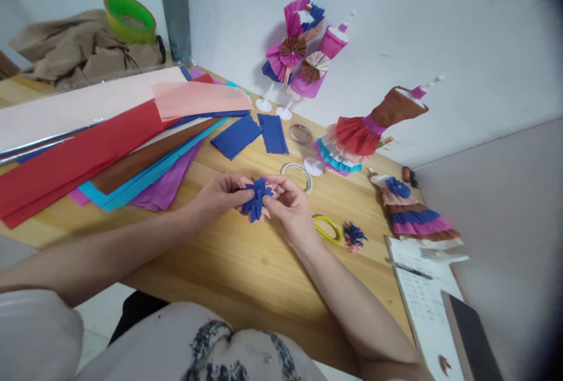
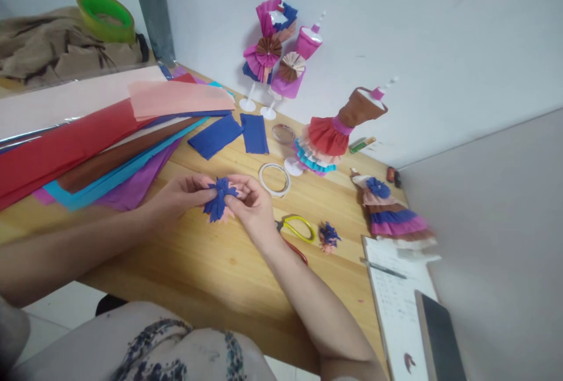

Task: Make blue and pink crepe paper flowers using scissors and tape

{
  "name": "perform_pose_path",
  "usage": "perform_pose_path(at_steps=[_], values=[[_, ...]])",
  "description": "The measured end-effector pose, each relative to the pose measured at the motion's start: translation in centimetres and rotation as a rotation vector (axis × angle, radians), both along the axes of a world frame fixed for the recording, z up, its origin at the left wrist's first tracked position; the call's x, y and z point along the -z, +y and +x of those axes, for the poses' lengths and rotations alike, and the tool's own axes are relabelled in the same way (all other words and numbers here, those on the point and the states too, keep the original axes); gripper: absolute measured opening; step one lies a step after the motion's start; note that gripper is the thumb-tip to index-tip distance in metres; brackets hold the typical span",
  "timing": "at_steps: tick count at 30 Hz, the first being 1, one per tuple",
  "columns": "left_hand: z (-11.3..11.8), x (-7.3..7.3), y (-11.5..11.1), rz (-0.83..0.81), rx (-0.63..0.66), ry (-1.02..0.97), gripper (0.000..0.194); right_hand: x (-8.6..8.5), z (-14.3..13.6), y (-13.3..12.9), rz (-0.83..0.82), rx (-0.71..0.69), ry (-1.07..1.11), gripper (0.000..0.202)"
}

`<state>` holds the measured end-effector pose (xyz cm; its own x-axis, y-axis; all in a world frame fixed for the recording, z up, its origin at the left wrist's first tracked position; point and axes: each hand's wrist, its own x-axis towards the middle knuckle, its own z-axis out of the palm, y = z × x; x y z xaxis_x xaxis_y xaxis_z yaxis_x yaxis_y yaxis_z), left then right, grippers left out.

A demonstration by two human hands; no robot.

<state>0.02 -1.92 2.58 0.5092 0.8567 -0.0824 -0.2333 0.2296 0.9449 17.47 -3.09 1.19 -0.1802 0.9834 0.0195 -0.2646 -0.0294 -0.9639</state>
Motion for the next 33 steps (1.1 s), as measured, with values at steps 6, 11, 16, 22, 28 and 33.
perform_pose_path(at_steps=[6, 11, 16, 22, 28, 33], values=[[0.0, 0.0, 0.0, -0.012, -0.015, 0.031, 0.023, 0.2, 0.1, 0.0, 0.024, -0.017, -0.040, 0.038], [0.0, -0.1, -0.1, 0.029, 0.003, 0.069, 0.019, -0.5, -0.3, -0.5, 0.240, 0.051, -0.384, 0.058], [-0.1, -0.5, -0.1, 0.080, 0.029, 0.108, 0.023, -0.6, -0.3, -0.7, 0.246, 0.099, -0.412, 0.034], [-0.1, -0.5, 0.0, 0.073, 0.019, 0.107, 0.022, -1.0, 0.0, -0.9, 0.325, 0.076, -0.453, 0.040], [-0.1, -0.4, 0.1, 0.071, 0.003, 0.114, 0.021, -1.1, -0.3, -1.0, 0.527, 0.234, -0.652, 0.011], [-0.1, -0.9, -0.1, 0.085, 0.036, 0.138, 0.026, -0.6, 0.2, -0.5, 0.363, 0.254, -0.417, 0.005]])
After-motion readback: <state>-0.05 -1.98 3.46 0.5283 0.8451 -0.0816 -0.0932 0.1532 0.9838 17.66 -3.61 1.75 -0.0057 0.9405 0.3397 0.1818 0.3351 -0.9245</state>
